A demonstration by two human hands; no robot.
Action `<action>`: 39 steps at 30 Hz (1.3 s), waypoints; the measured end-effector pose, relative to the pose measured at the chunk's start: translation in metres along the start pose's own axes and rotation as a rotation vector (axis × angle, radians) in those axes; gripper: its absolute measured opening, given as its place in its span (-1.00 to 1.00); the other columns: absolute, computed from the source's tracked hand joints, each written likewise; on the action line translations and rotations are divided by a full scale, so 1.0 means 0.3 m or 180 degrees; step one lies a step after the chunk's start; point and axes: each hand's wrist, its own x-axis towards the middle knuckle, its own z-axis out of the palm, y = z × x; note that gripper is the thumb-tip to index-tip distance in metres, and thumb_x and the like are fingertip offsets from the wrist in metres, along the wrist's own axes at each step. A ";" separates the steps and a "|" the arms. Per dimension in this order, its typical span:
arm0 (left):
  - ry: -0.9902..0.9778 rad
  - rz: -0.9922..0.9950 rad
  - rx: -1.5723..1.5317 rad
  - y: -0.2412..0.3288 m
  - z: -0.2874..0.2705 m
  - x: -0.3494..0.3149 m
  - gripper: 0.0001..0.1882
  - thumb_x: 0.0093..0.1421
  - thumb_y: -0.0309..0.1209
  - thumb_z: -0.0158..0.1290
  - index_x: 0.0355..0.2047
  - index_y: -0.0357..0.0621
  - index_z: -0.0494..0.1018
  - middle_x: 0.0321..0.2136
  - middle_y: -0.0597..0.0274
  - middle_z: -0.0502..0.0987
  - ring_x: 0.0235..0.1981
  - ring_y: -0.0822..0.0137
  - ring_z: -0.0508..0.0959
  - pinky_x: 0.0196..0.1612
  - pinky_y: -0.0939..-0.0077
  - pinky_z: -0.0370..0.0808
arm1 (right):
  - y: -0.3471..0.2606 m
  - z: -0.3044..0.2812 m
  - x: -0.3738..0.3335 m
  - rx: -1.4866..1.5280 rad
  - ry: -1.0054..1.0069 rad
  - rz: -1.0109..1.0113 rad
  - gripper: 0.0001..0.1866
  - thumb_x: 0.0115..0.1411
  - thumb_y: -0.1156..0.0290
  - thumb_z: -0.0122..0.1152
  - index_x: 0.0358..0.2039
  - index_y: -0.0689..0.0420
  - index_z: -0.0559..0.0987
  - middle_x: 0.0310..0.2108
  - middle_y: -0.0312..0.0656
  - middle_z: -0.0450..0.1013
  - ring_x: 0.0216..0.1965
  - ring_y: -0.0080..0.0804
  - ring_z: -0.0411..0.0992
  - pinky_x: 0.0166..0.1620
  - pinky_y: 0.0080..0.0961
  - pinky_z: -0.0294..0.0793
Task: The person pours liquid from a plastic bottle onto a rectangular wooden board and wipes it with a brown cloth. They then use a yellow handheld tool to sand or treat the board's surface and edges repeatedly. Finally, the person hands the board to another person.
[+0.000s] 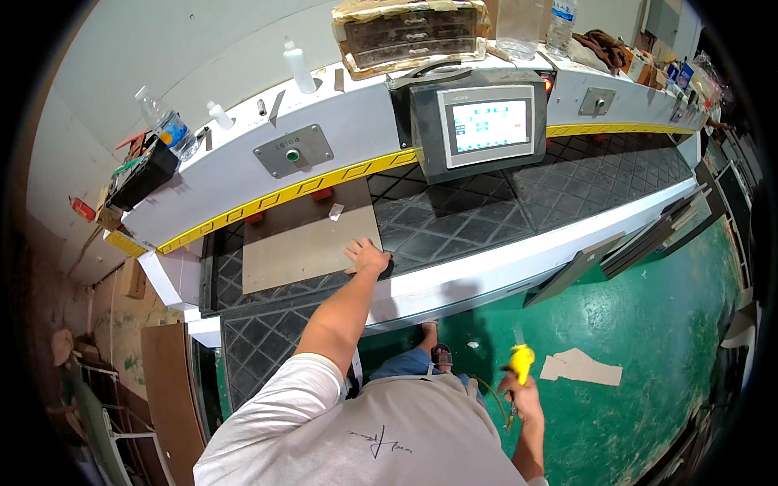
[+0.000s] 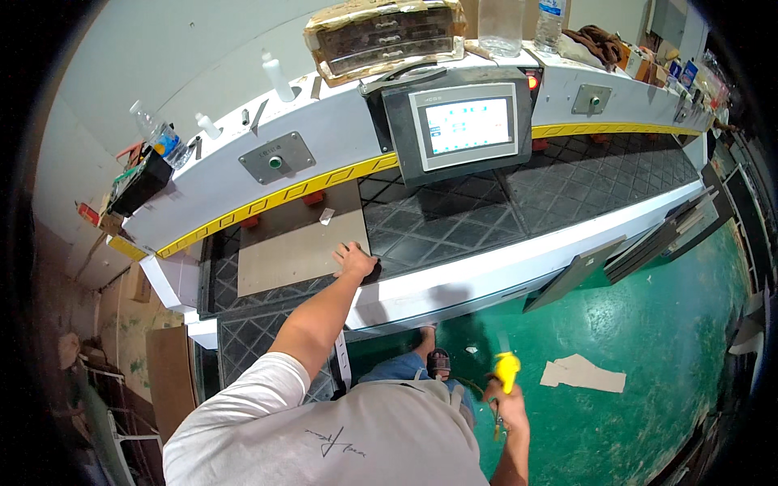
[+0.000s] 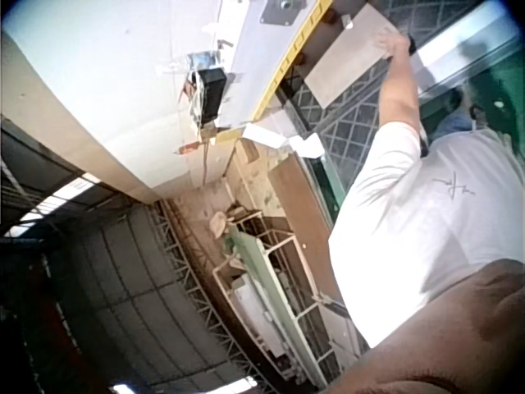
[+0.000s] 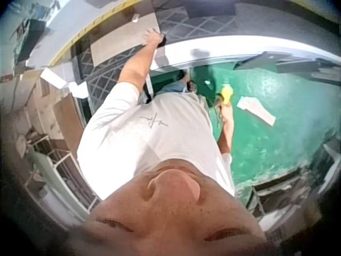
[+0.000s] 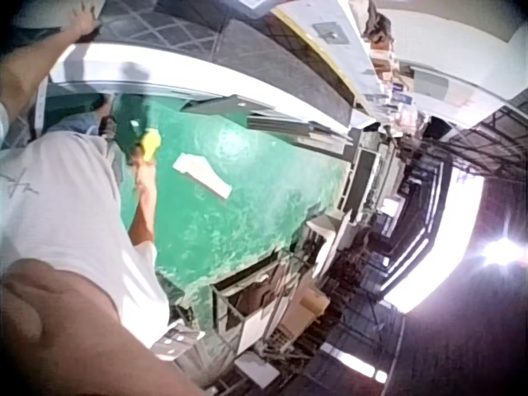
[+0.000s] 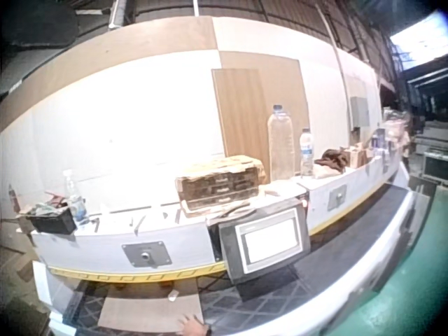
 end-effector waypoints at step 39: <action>-0.0569 0.2276 0.0749 -0.928 -0.225 -0.510 -0.27 -0.13 -0.37 0.39 0.10 0.11 0.38 0.51 -0.06 -0.06 0.53 -0.22 -0.10 0.31 -0.69 -0.06 | -0.385 0.439 0.172 -0.2035 -0.1051 -0.0643 -0.55 0.49 0.10 -0.01 0.12 0.25 0.44 -0.34 0.03 0.57 -0.31 -0.06 0.55 -0.20 -0.24 0.50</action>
